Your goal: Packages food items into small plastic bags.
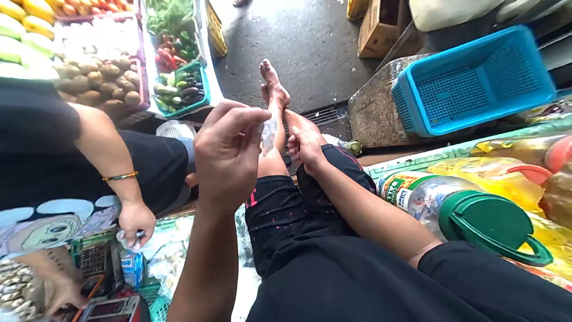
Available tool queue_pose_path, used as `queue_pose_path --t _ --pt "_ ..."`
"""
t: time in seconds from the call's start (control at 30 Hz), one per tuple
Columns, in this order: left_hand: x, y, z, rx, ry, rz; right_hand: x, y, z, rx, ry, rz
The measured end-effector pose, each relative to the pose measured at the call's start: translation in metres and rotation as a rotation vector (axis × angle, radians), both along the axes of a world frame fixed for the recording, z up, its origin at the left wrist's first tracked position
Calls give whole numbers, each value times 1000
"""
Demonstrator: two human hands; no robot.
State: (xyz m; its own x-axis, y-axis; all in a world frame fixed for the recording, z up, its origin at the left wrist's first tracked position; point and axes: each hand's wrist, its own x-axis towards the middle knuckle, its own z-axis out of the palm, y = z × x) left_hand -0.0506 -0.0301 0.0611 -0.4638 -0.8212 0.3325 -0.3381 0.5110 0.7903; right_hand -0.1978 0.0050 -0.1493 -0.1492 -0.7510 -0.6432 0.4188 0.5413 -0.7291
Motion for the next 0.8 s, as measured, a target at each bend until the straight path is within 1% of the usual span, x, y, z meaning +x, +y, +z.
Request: queue_pose_path --t 0.03,0.1,0.13,0.2,0.23,0.3,0.33,0.37,0.4,0.43,0.47,0.5,0.53,0.57,0.6,0.63,0.7,0.73,0.8 --pt "-1 2 3 -13 -40 -39 -2 4 9 21 -81 96" --pt "0 13 0 -25 -101 -133 -4 7 27 2 -402 298" --pt "1 23 -8 -20 -126 -180 -2 7 35 -36 -585 314" --pt "6 51 -38 -8 -138 -209 0 7 41 -150 -867 208" --pt "11 64 -57 -12 -113 -173 0 4 43 -141 -931 103" --pt "23 83 -99 35 -5 -24 -4 -6 51 -20 -904 -159" --pt "31 89 -119 110 70 70 -6 -10 53 19 -855 -251" --pt "38 92 -134 228 169 176 -7 -13 56 28 -784 -298" --pt "45 92 -144 371 288 292 -6 -15 61 5 -695 -297" --pt "53 87 -151 503 402 407 -3 -14 71 -55 -590 -231" --pt "62 81 -154 595 472 490 -1 -9 84 -173 -469 -95" --pt "71 74 -155 620 502 527 0 -2 97 -350 -321 98" --pt "81 68 -155 606 514 532 -4 4 109 -548 -163 340" --pt "89 63 -154 576 511 528 -9 8 120 -698 -22 584" --pt "95 56 -149 532 482 526 -13 8 129 -803 72 751" --pt "99 48 -144 484 448 523 -15 5 131 -872 123 828" --pt "100 36 -130 453 407 528 -19 -1 122 -885 193 862" --pt "95 30 -127 479 432 531 -20 -3 118 -846 306 883" --pt "78 26 -122 552 484 485 -16 -5 111 -667 670 1012"
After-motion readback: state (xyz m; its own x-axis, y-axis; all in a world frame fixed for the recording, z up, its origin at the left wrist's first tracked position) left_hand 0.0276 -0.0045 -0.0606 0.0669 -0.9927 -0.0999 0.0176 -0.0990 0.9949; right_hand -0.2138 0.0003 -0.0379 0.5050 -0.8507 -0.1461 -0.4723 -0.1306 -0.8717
